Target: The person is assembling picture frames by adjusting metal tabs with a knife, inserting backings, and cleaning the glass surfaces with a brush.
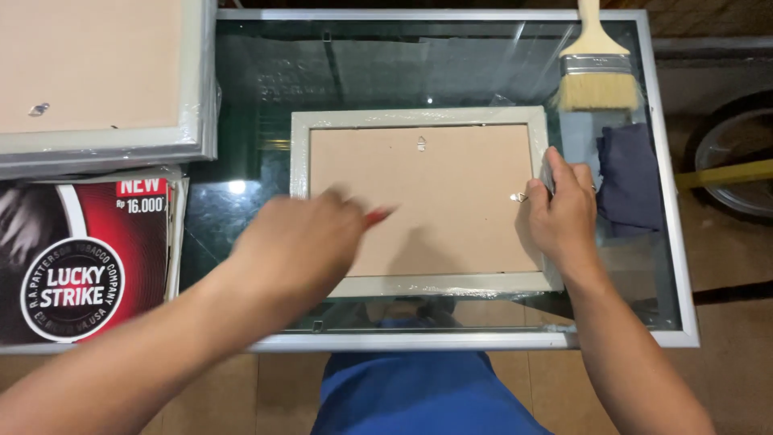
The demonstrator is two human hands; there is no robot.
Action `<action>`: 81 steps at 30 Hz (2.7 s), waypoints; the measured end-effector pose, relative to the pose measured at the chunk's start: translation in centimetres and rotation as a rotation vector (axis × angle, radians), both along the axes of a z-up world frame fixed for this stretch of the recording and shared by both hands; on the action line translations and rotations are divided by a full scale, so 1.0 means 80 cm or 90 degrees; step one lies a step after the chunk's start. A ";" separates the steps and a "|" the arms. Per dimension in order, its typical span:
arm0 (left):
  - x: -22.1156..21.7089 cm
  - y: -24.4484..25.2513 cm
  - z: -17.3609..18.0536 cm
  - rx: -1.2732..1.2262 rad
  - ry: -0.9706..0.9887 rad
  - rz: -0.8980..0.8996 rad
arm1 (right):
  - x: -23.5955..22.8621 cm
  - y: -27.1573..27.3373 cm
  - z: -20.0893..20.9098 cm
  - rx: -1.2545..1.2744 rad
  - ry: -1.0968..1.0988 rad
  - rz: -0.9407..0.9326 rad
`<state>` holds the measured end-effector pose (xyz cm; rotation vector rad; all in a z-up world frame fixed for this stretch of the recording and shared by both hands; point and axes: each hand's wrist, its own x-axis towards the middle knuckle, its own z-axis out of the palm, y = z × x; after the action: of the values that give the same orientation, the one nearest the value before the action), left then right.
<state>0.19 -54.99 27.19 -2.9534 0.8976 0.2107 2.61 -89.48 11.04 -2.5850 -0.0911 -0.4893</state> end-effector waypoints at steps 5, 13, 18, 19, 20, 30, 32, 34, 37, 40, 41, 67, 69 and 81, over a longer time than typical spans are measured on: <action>0.114 -0.119 -0.064 -0.134 -0.200 -0.089 | 0.006 -0.019 -0.027 0.000 0.092 -0.050; 0.208 -0.212 -0.130 -0.172 -0.238 -0.195 | 0.010 -0.016 -0.026 0.007 0.107 -0.074; 0.222 -0.210 -0.140 -0.156 -0.202 -0.183 | 0.008 -0.015 -0.023 0.011 0.091 -0.064; 0.219 -0.202 -0.135 -0.148 -0.175 -0.172 | 0.008 -0.016 -0.024 0.010 0.082 -0.064; 0.216 -0.194 -0.128 -0.140 -0.150 -0.160 | 0.009 -0.016 -0.024 0.009 0.073 -0.063; 0.170 -0.008 -0.056 0.075 -0.106 -0.026 | 0.007 -0.015 -0.023 0.023 0.081 -0.047; 0.155 0.021 -0.039 0.117 -0.107 0.015 | 0.007 -0.013 -0.020 0.029 0.096 -0.063; 0.144 0.047 -0.033 0.141 -0.085 0.051 | 0.008 -0.015 -0.023 0.028 0.093 -0.062; 0.134 0.086 -0.027 0.176 -0.050 0.109 | 0.010 -0.019 -0.028 0.027 0.092 -0.066; 0.125 0.109 -0.024 0.174 -0.019 0.162 | 0.009 -0.018 -0.029 0.027 0.096 -0.070; 0.122 0.112 -0.024 0.159 -0.001 0.191 | 0.009 -0.019 -0.028 0.026 0.097 -0.071; 0.136 -0.206 -0.086 -0.276 0.338 0.120 | 0.011 -0.034 -0.038 0.135 0.011 -0.001; 0.113 -0.204 -0.068 -0.261 0.365 0.099 | 0.011 -0.036 -0.037 0.141 -0.003 0.024; 0.054 -0.200 -0.035 -0.115 0.444 -0.151 | 0.011 -0.030 -0.036 0.131 0.007 -0.012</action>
<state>4.54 -71.02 24.39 -2.9026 1.3747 1.2553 3.50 -91.84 8.14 -2.3882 -0.0117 -0.4656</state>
